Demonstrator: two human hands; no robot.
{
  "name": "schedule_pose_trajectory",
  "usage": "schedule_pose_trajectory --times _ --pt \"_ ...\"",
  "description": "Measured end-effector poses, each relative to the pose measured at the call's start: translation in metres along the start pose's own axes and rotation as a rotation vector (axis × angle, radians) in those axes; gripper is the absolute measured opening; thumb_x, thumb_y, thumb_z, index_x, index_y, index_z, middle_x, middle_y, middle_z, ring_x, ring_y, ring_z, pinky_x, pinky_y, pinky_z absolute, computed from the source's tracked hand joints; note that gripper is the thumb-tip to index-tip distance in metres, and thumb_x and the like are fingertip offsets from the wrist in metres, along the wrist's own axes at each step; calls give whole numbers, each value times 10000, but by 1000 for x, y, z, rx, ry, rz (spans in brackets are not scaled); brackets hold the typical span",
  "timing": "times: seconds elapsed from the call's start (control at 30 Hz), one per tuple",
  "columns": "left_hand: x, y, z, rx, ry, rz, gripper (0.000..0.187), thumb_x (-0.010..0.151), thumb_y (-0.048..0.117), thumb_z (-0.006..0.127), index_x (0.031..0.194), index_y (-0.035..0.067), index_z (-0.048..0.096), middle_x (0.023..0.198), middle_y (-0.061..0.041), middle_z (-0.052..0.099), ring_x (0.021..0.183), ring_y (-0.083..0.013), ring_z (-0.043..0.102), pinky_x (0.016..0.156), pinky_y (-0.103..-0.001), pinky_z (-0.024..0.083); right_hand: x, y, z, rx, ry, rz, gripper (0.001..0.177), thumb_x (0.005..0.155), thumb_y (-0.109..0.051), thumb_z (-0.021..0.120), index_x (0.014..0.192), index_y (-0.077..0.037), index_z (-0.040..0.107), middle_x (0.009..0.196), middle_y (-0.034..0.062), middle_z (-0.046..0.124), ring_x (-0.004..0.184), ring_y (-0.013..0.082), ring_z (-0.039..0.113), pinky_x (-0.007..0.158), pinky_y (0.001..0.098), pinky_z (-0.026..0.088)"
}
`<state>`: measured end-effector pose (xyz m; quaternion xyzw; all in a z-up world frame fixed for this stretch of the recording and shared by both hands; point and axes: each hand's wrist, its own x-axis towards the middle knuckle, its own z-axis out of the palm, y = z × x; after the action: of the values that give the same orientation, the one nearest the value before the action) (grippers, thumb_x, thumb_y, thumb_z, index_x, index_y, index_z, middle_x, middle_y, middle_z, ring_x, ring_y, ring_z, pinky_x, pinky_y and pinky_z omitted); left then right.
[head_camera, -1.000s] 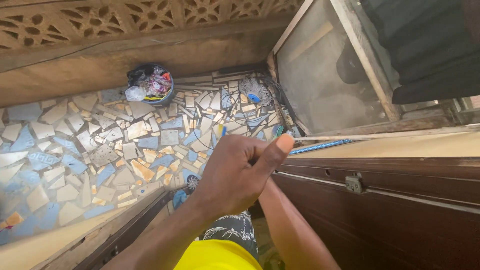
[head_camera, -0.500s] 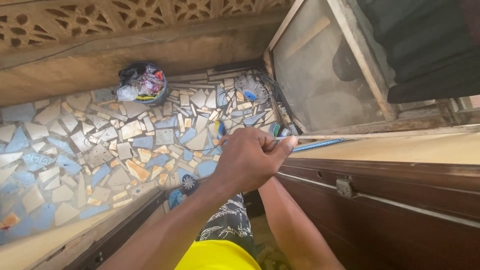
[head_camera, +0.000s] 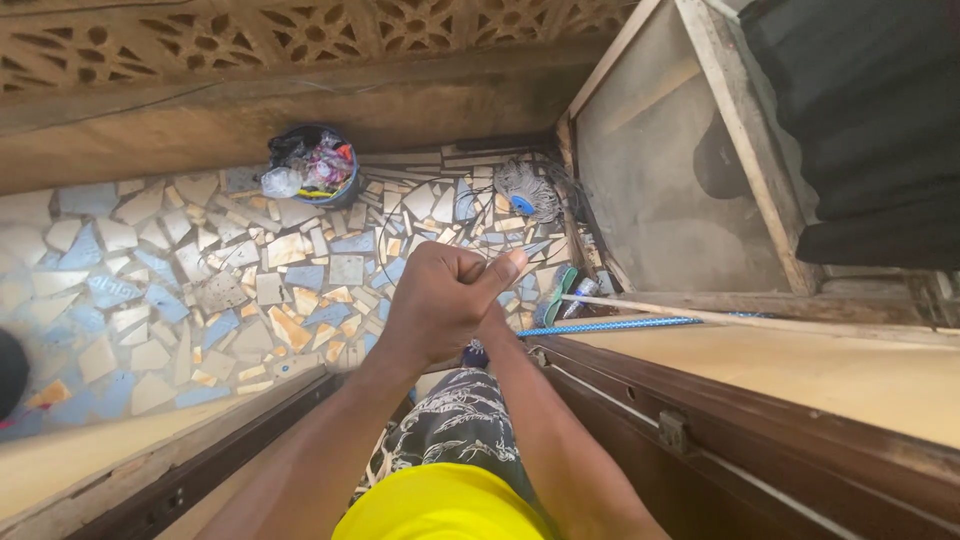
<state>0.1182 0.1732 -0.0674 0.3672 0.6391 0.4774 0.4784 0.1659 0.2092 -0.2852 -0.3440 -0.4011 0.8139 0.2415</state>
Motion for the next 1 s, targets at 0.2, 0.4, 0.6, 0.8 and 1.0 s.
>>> schedule_pose_trajectory --times 0.2,0.4,0.6,0.8,1.0 --pt "-9 55 -6 184 68 -61 693 905 443 728 407 76 417 392 49 327 396 -71 259 382 -332 223 -67 -154 139 1176 796 -400 610 1010 -384 592 610 -174 182 587 -52 169 514 132 183 467 316 224" --pt "-16 74 -15 141 81 45 682 923 453 700 416 80 437 395 60 338 395 -64 270 375 -323 215 -52 -133 81 316 174 -300 240 1021 -412 544 902 -226 452 868 -92 492 804 11 468 701 229 398" --pt "-14 -2 -33 -7 141 37 630 944 404 691 440 64 525 422 61 430 407 -53 328 387 -319 263 10 28 -26 -465 -155 -214 383 1018 -459 552 1106 -100 654 1057 45 710 976 131 673 829 304 536" --pt "-43 20 -46 260 121 -81 698 925 477 684 428 43 457 408 9 338 406 -90 272 395 -352 240 16 60 -12 -455 -165 -254 432 1019 -462 571 1065 -43 670 1022 100 704 931 196 670 794 346 540" --pt "-66 67 -65 329 49 129 691 916 512 666 432 62 464 381 10 358 367 -112 327 371 -352 275 29 67 17 -322 -134 -177 351 1010 -428 549 967 -99 664 943 27 671 865 122 639 751 309 515"
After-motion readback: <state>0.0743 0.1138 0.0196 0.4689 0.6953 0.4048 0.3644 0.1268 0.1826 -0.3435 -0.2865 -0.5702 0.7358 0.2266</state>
